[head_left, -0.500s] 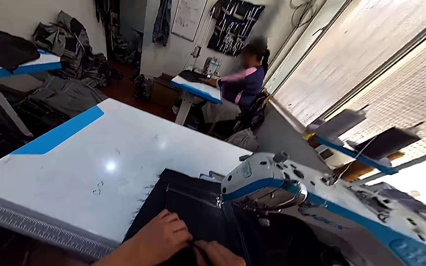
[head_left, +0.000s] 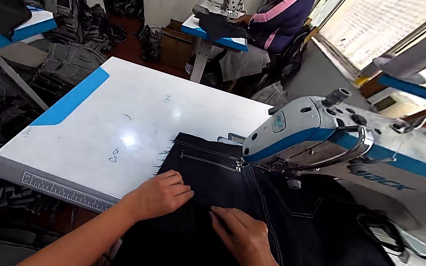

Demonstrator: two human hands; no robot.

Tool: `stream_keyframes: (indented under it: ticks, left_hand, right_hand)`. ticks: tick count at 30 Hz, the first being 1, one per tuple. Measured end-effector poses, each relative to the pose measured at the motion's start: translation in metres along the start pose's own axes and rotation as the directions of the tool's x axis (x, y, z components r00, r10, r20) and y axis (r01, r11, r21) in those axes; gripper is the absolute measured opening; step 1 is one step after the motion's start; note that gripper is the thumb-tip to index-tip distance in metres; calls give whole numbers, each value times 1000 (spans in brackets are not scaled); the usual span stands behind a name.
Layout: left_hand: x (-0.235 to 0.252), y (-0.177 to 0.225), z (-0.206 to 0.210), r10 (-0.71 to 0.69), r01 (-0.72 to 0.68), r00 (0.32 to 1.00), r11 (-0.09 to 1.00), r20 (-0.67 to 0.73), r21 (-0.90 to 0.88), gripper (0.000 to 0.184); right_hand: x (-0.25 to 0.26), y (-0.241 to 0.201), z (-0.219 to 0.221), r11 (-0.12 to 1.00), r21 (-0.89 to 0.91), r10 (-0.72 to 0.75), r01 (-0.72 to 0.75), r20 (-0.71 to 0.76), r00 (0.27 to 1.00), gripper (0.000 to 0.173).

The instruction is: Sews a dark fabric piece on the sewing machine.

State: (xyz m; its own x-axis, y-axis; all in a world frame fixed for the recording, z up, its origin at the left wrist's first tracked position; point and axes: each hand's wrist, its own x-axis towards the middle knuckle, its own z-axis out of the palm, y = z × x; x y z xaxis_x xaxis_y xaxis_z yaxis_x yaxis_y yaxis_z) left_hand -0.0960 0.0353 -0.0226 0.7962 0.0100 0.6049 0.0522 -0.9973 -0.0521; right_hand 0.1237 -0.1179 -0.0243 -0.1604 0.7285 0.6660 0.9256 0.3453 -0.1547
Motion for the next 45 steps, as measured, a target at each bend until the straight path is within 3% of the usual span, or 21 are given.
stream_keyframes:
  ticks: [5,9,13,18,23,25,27,29,32,34,36,39,45]
  left_hand:
    - [7,-10,-1,250,-247,968,959,-7,136,23]
    - [6,-10,-5,270,-276,961,952,60,134,23]
    - [7,-2,-6,232,-249,965,955,122,162,24]
    - [6,7,-26,46,-94,943,987,328,133,31]
    - [39,13,-4,-163,175,962,984,220,-34,23]
    - [56,14,14,-256,323,917,927,307,-192,28]
    - [71,9,23,-268,458,797,852,541,-252,48]
    - [73,4,30,-237,452,738,869,631,-202,61]
    - [68,4,34,-222,388,758,909,613,-151,69]
    - [69,5,32,-214,387,740,911,637,-143,77]
    - [72,5,30,-206,402,700,905,684,-138,83]
    - [72,4,28,-196,394,698,908,689,-141,86]
    - [63,5,36,-209,315,801,944,560,-97,84]
  right_hand:
    - [-1,-2,-1,976,-72,-201,205,65,978,13]
    - [3,2,-7,978,-25,-197,205,182,963,18]
    - [9,-4,-9,974,-97,-178,206,241,954,26]
    - [21,-14,-4,955,-174,-178,239,307,935,32]
    - [30,-21,1,939,-228,-173,256,331,928,32]
    - [28,-23,0,938,-236,-171,254,325,930,29]
    - [24,-24,-3,945,-227,-162,237,306,938,27]
    - [15,-21,-7,982,-118,-114,148,258,959,22]
    - [-8,-6,-20,978,148,122,-149,180,976,16]
    - [-24,5,-24,953,158,239,-260,141,961,14]
    - [-37,10,-23,960,96,248,-262,140,959,17]
    - [-45,10,-22,980,31,191,-199,172,966,23]
    - [-50,3,-27,972,44,216,-229,210,954,28]
